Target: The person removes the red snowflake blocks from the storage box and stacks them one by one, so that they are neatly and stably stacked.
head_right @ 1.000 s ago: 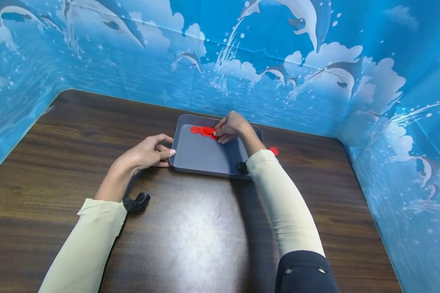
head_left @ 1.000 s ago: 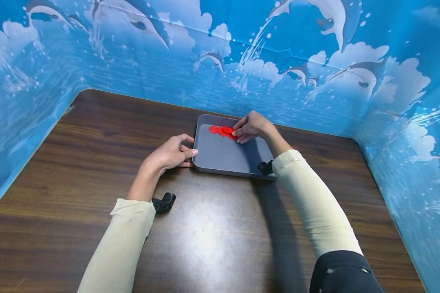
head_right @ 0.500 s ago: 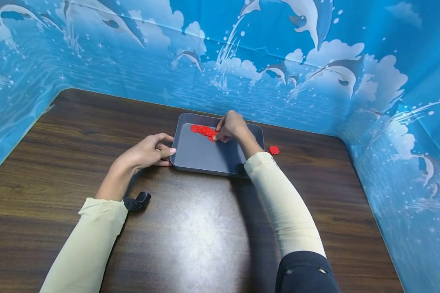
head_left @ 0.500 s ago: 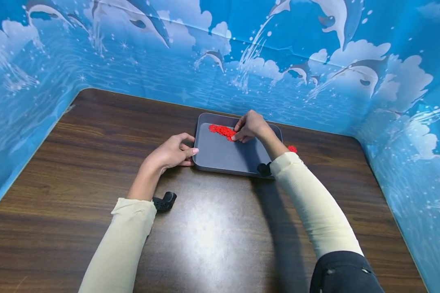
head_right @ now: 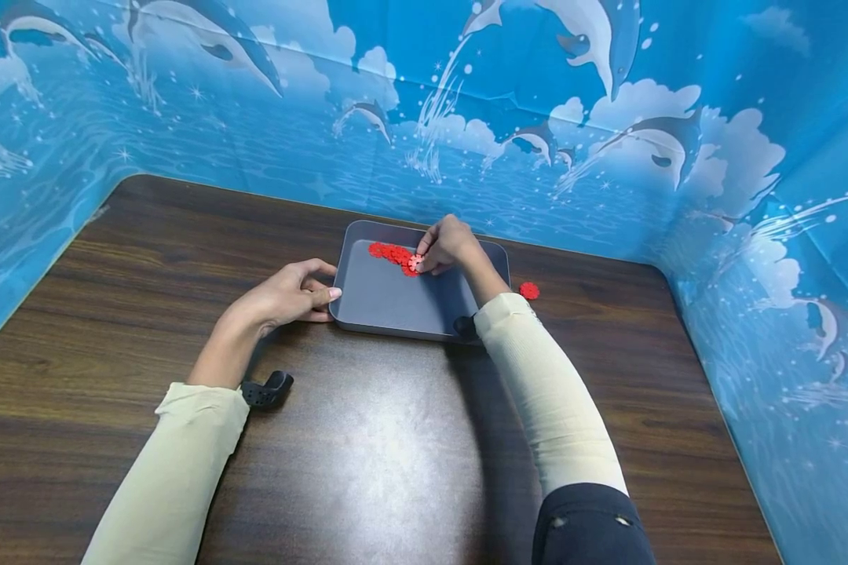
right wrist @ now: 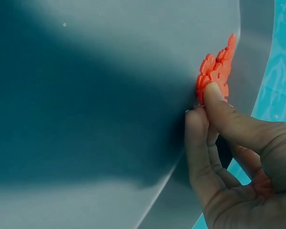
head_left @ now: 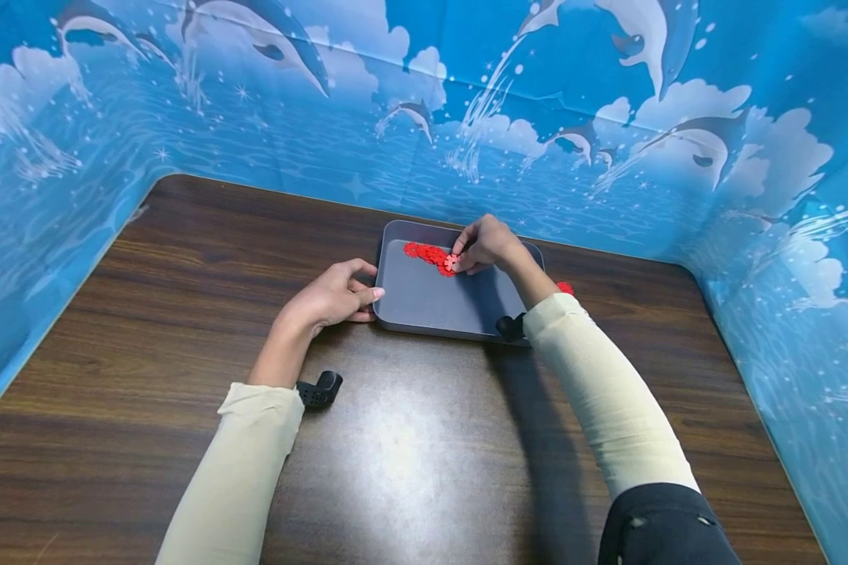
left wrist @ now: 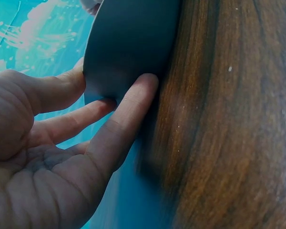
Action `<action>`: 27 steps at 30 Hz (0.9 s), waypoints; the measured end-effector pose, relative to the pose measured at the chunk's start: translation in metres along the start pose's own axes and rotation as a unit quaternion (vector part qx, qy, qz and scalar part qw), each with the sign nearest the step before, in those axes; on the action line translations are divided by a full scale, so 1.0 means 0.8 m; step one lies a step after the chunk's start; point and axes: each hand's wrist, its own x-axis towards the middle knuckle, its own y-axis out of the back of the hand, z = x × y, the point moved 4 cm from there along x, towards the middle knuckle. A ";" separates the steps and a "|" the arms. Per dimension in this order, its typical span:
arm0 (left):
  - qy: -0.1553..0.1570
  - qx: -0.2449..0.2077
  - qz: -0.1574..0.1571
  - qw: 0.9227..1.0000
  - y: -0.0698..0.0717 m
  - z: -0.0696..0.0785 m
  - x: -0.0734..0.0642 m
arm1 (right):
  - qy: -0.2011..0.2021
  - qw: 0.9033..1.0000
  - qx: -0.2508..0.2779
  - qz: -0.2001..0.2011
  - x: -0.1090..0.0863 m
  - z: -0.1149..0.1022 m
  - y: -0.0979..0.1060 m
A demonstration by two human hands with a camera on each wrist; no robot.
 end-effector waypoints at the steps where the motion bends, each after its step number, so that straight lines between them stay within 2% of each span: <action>1: 0.000 0.001 0.000 1.000 -0.001 0.000 0.001 | 0.001 1.000 0.014 -0.003 -0.001 0.001 0.002; 6: 0.003 0.008 0.000 1.000 -0.002 0.000 0.001 | -0.004 0.998 0.061 -0.012 -0.006 0.005 0.011; 12: 0.005 0.012 0.001 1.000 0.000 -0.001 0.000 | -0.032 0.996 0.078 -0.004 -0.011 0.010 0.031; 19: 0.010 0.007 -0.003 1.000 0.002 -0.001 0.000 | -0.056 0.995 0.082 0.001 -0.025 0.025 0.066; 24: 0.007 0.004 -0.005 1.000 0.001 0.001 -0.001 | -0.058 0.995 0.080 0.006 -0.041 0.042 0.097; 27: 0.007 0.002 -0.007 1.000 0.000 0.002 0.001 | -0.066 0.996 0.065 0.011 -0.051 0.055 0.116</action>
